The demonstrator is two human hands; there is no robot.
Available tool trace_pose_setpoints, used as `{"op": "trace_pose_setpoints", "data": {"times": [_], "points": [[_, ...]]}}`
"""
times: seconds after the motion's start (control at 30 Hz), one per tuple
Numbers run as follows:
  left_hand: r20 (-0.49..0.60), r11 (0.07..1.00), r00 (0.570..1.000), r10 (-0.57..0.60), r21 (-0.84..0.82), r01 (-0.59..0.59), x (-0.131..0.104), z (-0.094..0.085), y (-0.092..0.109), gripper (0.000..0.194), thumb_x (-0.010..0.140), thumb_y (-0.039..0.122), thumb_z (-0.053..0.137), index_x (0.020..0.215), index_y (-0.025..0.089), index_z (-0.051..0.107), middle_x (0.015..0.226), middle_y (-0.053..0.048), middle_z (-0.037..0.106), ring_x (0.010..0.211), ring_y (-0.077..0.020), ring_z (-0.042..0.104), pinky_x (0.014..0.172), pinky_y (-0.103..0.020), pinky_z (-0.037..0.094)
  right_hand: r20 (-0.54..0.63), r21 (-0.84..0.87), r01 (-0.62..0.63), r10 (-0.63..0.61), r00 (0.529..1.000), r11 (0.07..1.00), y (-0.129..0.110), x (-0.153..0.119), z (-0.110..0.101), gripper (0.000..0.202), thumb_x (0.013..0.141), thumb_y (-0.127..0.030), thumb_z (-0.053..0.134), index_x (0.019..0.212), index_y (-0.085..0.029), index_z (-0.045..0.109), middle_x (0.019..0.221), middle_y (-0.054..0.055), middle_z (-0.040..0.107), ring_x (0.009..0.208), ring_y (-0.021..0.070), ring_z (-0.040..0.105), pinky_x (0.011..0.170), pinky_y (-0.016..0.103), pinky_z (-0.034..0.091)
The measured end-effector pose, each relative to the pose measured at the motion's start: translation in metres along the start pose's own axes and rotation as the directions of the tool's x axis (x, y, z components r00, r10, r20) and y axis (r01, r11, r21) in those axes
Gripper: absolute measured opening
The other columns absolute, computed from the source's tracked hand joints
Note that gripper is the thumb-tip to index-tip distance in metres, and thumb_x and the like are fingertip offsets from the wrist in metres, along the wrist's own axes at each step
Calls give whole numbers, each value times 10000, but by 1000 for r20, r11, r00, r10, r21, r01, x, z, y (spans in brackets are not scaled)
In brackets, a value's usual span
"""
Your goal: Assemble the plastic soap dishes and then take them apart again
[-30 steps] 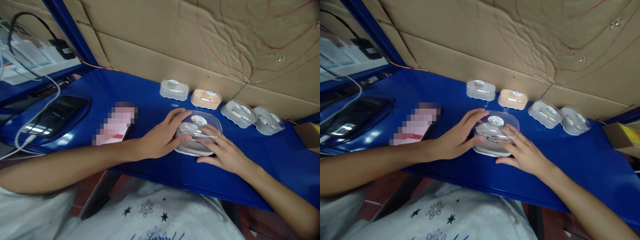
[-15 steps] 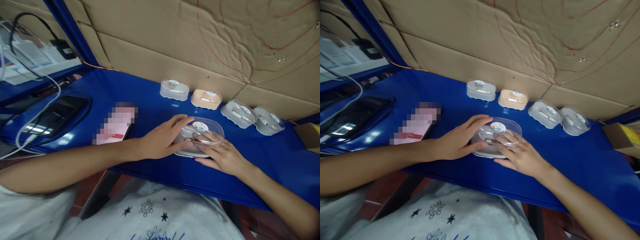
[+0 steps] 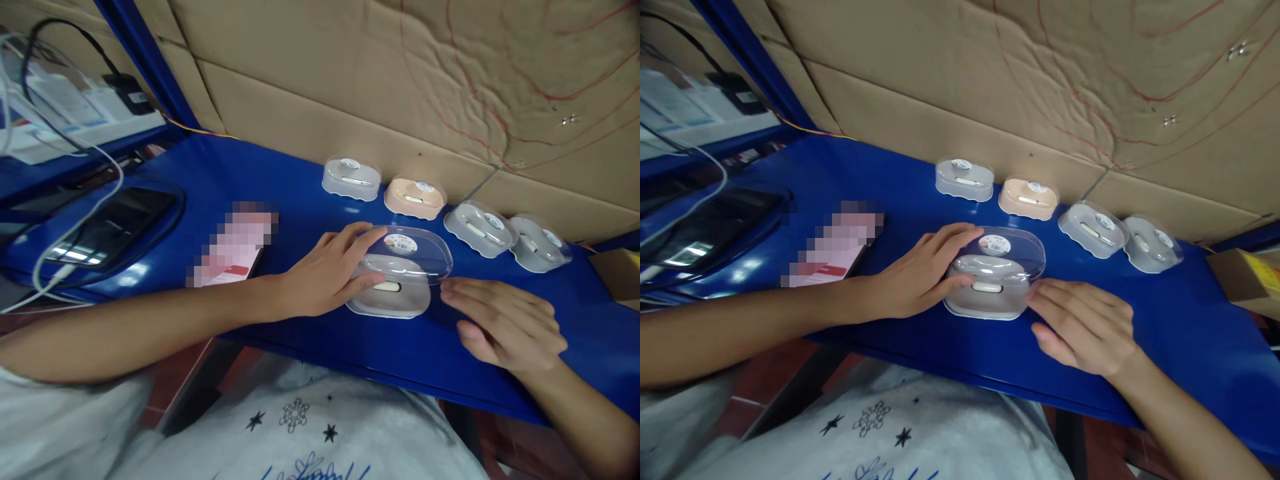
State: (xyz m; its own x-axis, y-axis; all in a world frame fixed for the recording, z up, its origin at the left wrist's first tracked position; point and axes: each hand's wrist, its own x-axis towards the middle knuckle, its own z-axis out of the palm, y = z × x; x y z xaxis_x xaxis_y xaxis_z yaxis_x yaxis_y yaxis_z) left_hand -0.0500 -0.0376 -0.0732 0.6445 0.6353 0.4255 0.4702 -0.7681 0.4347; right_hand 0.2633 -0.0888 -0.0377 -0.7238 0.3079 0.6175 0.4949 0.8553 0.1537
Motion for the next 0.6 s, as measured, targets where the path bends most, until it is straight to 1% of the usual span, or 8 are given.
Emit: {"op": "trace_pose_setpoints", "data": {"times": [0.07,0.13,0.17,0.23,0.33,0.4,0.5,0.6], "points": [[-2,997,1000,26,68,-25,-1,-1,1,649,1136,554,382,1637,152,289,1619,-249,445,1528,-368,421,1162,-596,420,-57,-24,-74,73,996,997,2,2,4,542,1001,-296,709,1524,-206,600,1114,108,794,1037,282,779,857,397,657],[2,991,998,63,120,-63,-2,-1,4,648,1138,560,363,1639,155,295,1625,-252,442,1529,-377,416,1163,-600,390,-45,-43,-159,157,987,986,4,3,12,656,986,-380,733,1591,-242,520,1288,146,724,1183,339,727,973,487,632],[1,987,997,82,142,-82,-3,-1,5,652,1138,569,355,1637,154,299,1626,-257,440,1524,-382,420,1162,-598,381,-6,-35,-195,195,981,980,6,3,16,713,982,-432,735,1619,-247,474,1402,172,663,1288,379,674,1044,548,599],[-3,976,993,118,183,-116,-5,0,6,657,1137,584,335,1619,139,320,1611,-271,446,1516,-391,421,1157,-597,370,129,22,-251,246,961,968,10,1,26,801,984,-514,716,1664,-250,384,1589,207,512,1453,431,543,1132,630,532],[27,975,993,112,190,-116,-6,1,5,627,1135,606,318,1559,147,376,1552,-266,492,1477,-383,455,1129,-581,395,352,160,-327,256,900,931,18,-5,37,795,1021,-560,644,1688,-278,315,1686,190,411,1525,407,476,1163,615,521],[72,987,995,70,141,-80,-6,1,3,629,1121,639,340,1534,168,401,1510,-244,521,1425,-373,503,1115,-565,419,426,231,-362,240,872,903,23,-9,41,757,1041,-559,610,1687,-294,317,1693,170,414,1527,377,484,1179,587,518],[106,996,994,32,77,-40,-4,0,1,727,1067,710,441,1558,175,404,1518,-242,501,1379,-385,540,1124,-568,433,402,255,-341,222,888,905,25,-10,42,754,1038,-546,622,1685,-292,332,1694,171,414,1532,375,476,1205,589,489],[123,997,992,40,62,-48,-3,0,1,963,926,818,615,1623,204,360,1625,-261,399,1452,-433,480,1160,-601,410,359,227,-286,193,913,931,22,-7,39,787,1014,-510,677,1690,-301,334,1689,167,426,1524,385,483,1208,593,481]]}}
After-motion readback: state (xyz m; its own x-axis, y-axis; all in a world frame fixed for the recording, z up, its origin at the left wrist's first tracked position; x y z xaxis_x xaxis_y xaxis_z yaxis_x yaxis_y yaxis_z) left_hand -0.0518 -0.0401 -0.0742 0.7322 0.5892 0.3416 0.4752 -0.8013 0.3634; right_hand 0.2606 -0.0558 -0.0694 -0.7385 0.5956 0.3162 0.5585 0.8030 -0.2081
